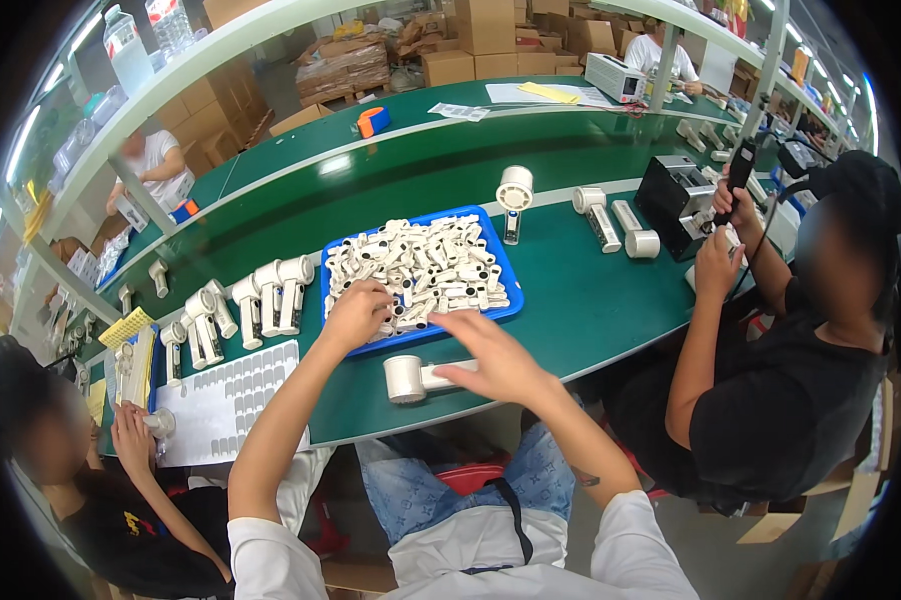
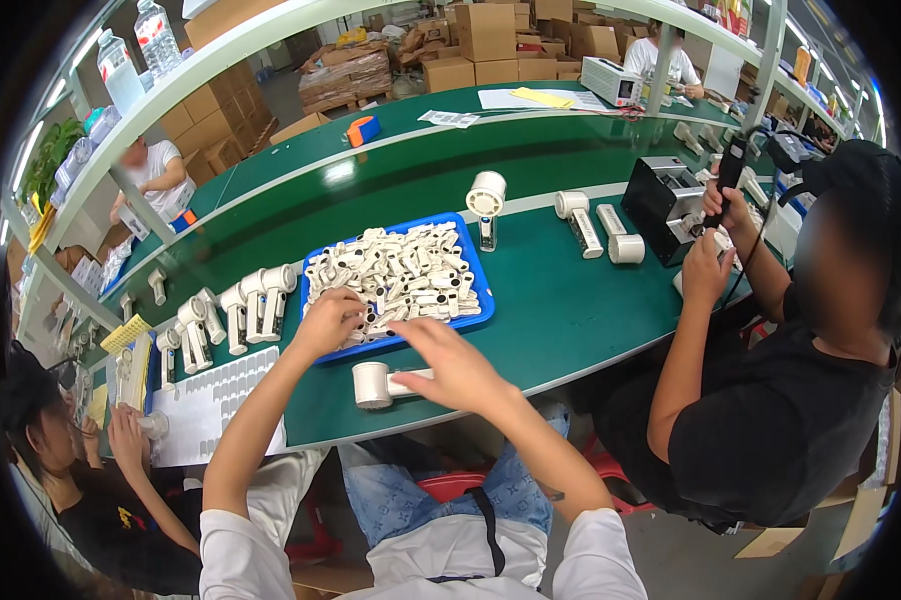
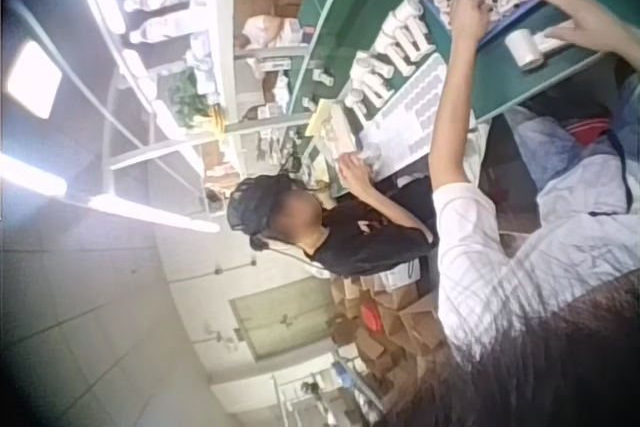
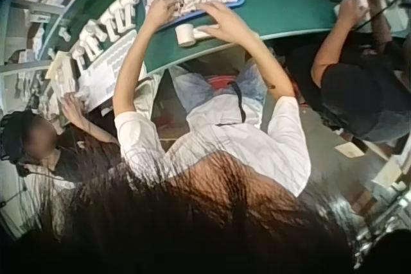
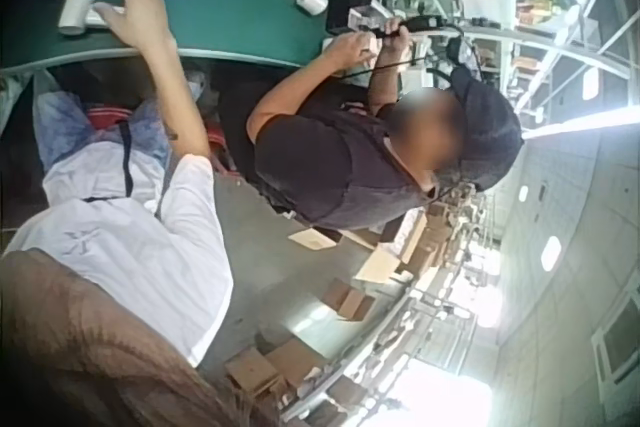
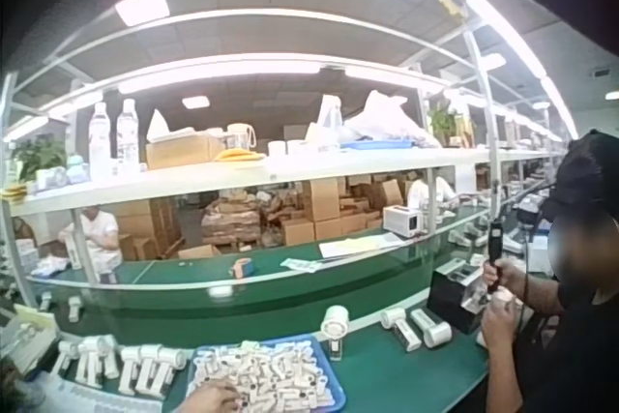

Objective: The person assembles white plastic components by hand at a workstation. They pick up a cylindrical part and a circular part, fit them together, and place the assembled unit on the table. This process is repeated continuously.

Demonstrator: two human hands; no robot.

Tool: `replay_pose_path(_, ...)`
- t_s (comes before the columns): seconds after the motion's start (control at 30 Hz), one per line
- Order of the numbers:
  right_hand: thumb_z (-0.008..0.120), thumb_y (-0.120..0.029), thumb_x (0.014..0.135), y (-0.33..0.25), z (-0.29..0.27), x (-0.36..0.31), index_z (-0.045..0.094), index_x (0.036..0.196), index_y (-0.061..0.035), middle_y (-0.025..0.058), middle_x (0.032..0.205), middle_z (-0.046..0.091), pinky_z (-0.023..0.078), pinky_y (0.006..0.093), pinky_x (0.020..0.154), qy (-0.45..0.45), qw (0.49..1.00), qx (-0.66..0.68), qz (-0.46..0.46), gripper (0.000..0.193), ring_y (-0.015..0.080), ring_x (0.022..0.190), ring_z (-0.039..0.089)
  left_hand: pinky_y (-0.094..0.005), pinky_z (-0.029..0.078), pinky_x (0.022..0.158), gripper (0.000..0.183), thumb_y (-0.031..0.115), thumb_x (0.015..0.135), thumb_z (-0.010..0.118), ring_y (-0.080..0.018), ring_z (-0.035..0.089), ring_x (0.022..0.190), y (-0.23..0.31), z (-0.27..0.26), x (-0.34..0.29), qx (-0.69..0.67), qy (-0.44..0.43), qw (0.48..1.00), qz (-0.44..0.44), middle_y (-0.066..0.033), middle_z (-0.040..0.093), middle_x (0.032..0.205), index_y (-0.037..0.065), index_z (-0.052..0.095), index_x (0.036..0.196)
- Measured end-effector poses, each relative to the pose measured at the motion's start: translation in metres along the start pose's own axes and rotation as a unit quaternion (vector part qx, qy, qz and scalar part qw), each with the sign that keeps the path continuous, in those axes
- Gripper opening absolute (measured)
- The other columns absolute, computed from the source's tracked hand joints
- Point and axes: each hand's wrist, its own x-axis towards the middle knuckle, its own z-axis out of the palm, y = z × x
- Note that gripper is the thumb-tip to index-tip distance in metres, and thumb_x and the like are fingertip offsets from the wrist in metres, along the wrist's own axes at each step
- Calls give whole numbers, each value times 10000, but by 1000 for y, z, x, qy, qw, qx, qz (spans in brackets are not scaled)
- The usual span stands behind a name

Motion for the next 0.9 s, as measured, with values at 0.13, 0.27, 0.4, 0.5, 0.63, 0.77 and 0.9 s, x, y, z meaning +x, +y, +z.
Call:
replay_pose_path(0.13, 729, -279, 878, -4, -23, -15, 459, 1442, -65, 178, 1275, 544, 460, 414, 999, 52, 998, -21, 26, 661, 362, 1185, 535, -395, 505, 877, 198, 86, 824, 739, -323, 627, 991, 15, -3, 2, -14, 130, 991, 8, -121, 672, 1032, 41, 748, 1016)
replay_pose_path(0.27, 732, -136, 868, 3, -20, -21, 495, 1428, -83, 138, 1307, 571, 483, 377, 965, 82, 989, 90, 85, 611, 266, 1147, 605, -346, 545, 784, 177, 102, 869, 718, -264, 659, 890, 77, -25, 3, -186, 160, 969, -31, -123, 658, 991, 30, 737, 1030)
replay_pose_path(0.4, 638, -42, 942, 7, -8, -15, 503, 1405, -32, 105, 1286, 595, 487, 342, 979, 113, 951, 267, 107, 482, 202, 1162, 592, -319, 562, 752, 200, 82, 888, 707, -226, 684, 881, 129, -27, -8, -276, 129, 952, 29, -130, 688, 1019, 13, 717, 1075)
replay_pose_path(0.5, 642, -85, 960, 19, 3, -15, 560, 1351, -31, 96, 1242, 629, 528, 311, 876, 119, 929, 345, 65, 404, 170, 1089, 627, -312, 566, 748, 211, 70, 887, 704, -225, 686, 892, 146, -21, -16, -332, 107, 936, 43, -135, 695, 1026, 12, 712, 1089)
replay_pose_path(0.63, 638, -71, 964, 18, -4, -20, 588, 1312, -8, 84, 1191, 668, 535, 288, 874, 58, 918, 378, 107, 357, 145, 1043, 651, -344, 553, 801, 239, 118, 873, 728, -236, 684, 914, 138, -17, -26, -326, 76, 942, 3, -146, 696, 1046, 19, 713, 1091)
replay_pose_path(0.77, 636, -64, 968, 23, -5, -28, 588, 1288, 30, 105, 1160, 683, 542, 288, 880, 40, 893, 410, 184, 337, 155, 1035, 673, -398, 510, 897, 350, 249, 848, 759, -290, 651, 1025, 120, -8, -40, -200, 31, 979, -13, -167, 688, 1088, 29, 710, 1116)
replay_pose_path(0.9, 643, -70, 968, 26, -11, -30, 591, 1271, 43, 111, 1149, 679, 555, 298, 891, 45, 837, 482, 256, 327, 195, 1054, 688, -428, 479, 953, 434, 327, 823, 764, -345, 608, 1093, 101, 2, -61, -134, -64, 986, -74, -174, 662, 1143, 30, 706, 1134)
